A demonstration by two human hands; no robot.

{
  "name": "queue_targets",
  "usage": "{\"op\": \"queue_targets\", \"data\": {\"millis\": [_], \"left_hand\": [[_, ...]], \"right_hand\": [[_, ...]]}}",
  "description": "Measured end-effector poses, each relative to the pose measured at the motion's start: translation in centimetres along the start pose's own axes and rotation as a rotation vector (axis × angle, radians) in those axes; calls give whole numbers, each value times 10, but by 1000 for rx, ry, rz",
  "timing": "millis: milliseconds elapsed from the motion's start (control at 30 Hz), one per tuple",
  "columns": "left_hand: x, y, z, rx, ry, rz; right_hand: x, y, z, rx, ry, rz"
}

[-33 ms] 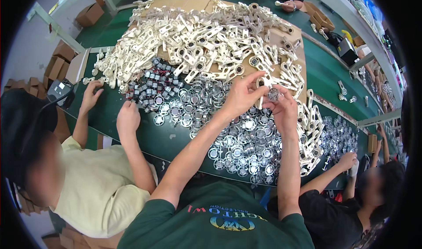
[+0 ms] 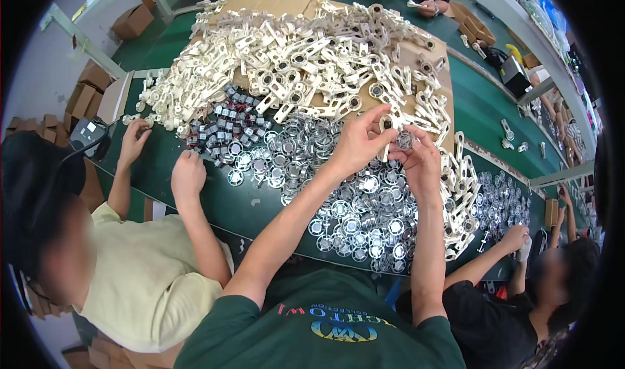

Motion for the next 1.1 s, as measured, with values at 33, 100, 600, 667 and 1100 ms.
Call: {"op": "queue_targets", "data": {"millis": [33, 100, 600, 667, 1100], "left_hand": [[3, 3, -3, 0, 2, 2], [4, 8, -7, -2, 33, 5], [0, 17, -1, 158, -217, -58], [2, 16, -1, 140, -246, -23], [-4, 23, -1, 30, -84, 97]], "right_hand": [[0, 1, 1, 0, 2, -3], [2, 1, 2, 27, -25, 31], [42, -13, 28, -394, 1192, -9], [47, -11, 31, -450, 1485, -8], [46, -10, 39, -272, 1515, 119]]}}
Point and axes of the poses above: each hand's wrist, its own y-axis away from the middle knuckle, its own x-axis out of the palm, z = x × y, the point moved 3 cm from there along -y, towards the middle knuckle, and after that the axes turned 12 degrees about z, right-handed, at the moved point
